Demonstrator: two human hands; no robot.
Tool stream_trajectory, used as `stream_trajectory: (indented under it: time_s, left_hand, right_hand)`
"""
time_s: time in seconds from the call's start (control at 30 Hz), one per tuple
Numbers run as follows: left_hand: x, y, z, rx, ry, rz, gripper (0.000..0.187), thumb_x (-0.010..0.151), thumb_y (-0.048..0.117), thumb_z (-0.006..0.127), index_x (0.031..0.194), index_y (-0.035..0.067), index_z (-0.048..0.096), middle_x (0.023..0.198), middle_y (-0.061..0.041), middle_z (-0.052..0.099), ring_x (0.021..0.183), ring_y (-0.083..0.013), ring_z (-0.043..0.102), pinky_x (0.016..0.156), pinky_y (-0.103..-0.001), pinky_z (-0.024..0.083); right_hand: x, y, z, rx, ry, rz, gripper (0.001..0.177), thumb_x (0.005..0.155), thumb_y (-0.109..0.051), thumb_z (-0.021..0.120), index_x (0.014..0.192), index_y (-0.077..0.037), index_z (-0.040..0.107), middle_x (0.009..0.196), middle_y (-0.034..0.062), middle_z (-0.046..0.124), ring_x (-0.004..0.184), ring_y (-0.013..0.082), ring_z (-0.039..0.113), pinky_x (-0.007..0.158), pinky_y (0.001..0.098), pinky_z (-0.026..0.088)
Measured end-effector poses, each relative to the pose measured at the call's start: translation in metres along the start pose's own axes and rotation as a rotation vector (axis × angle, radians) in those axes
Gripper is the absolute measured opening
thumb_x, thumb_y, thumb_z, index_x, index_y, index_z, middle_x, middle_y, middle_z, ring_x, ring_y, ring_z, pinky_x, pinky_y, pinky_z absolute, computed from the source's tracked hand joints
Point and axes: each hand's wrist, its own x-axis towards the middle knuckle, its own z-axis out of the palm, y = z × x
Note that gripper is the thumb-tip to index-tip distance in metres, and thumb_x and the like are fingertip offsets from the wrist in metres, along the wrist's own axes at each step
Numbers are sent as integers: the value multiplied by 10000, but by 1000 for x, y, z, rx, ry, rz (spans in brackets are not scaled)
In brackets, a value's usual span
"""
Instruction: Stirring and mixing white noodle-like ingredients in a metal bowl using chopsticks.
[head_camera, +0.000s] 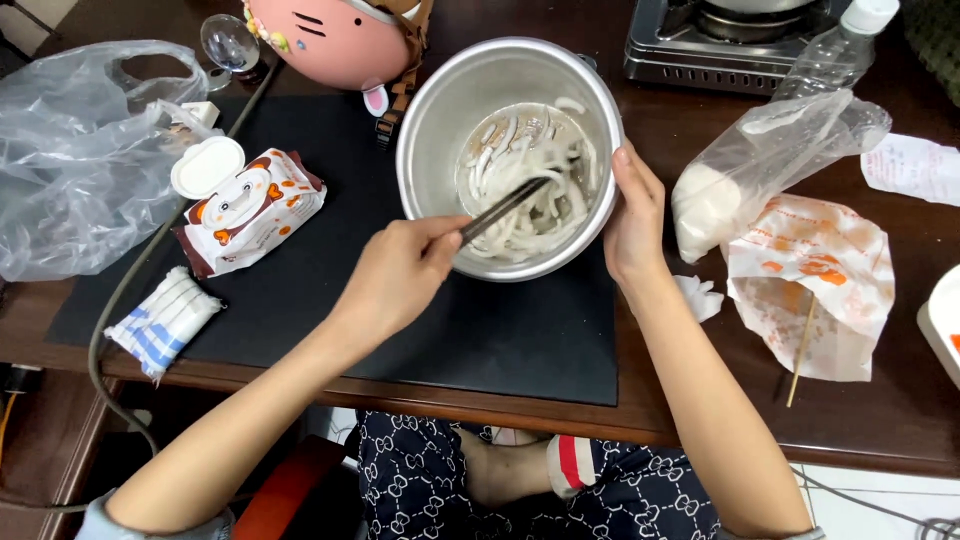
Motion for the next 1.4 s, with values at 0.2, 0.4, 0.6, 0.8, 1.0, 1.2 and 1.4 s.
stream_trajectory:
  time_s: [0.2, 0.4, 0.6, 0.8, 1.0, 1.2, 1.4]
  left_hand:
    - [-8, 14, -39, 683, 158, 55, 261, 1006, 163, 577, 1182, 136, 768, 711, -175, 728, 669, -375, 739, 530, -452, 593]
    - [-30, 20, -39, 959, -56, 30, 344, 887, 62, 565, 1147, 174, 762, 628, -145, 701, 594, -328, 737, 483, -440, 594]
    - [-59, 44, -2, 883, -263, 71, 426, 834, -5, 631, 1258, 3, 676, 651, -179, 724, 568, -314, 743, 500, -453, 613]
    - [-68, 66, 3, 622, -263, 100, 431, 870, -48, 560, 1294, -56, 638, 751, -250, 733, 659, -367, 760, 532, -483, 614]
    - [-48, 53, 10, -90, -197, -15, 399, 983, 59, 460, 1301, -144, 589, 875, -360, 718, 832, -466, 748, 642, -507, 616]
    - [-15, 19, 32, -1028, -87, -251, 449, 1025, 69, 419, 1428, -126, 454, 675, -33, 417, 391, -6, 316, 278, -144, 278]
    - [-9, 1, -25, -212, 35, -8, 355, 977, 49, 522, 1297, -34, 651, 598, -65, 611, 476, -117, 536, 434, -240, 443]
  right_hand:
    - [-3, -14, 11, 20, -16, -30, 425, 1079, -347, 561, 1428, -104, 562, 1470, 109, 554, 1355, 220, 517, 1189, 458, 404]
    - [-2, -15, 10, 77, -54, -36, 425, 1059, -305, 566, 1424, -86, 556, 1496, 130, 518, 1393, 258, 474, 1225, 477, 350]
    - [-10, -22, 20, 75, -63, -25, 378, 1050, -302, 592, 1381, -119, 606, 1493, 109, 528, 1391, 266, 496, 1229, 482, 355]
    - [-15, -15, 21, -16, -101, -88, 411, 1094, -339, 561, 1443, -123, 543, 1560, 98, 460, 1459, 243, 408, 1255, 445, 328]
    - [-15, -19, 24, 18, -82, -54, 414, 1113, -346, 548, 1468, -135, 525, 1559, 72, 457, 1439, 246, 456, 1239, 455, 360]
    - [-5, -13, 10, 42, -125, -54, 411, 1113, -289, 534, 1470, -88, 500, 1558, 101, 447, 1445, 262, 426, 1245, 452, 353]
    - [-8, -16, 15, 74, -79, -52, 380, 1084, -272, 558, 1418, -90, 560, 1522, 139, 492, 1421, 276, 460, 1223, 478, 357]
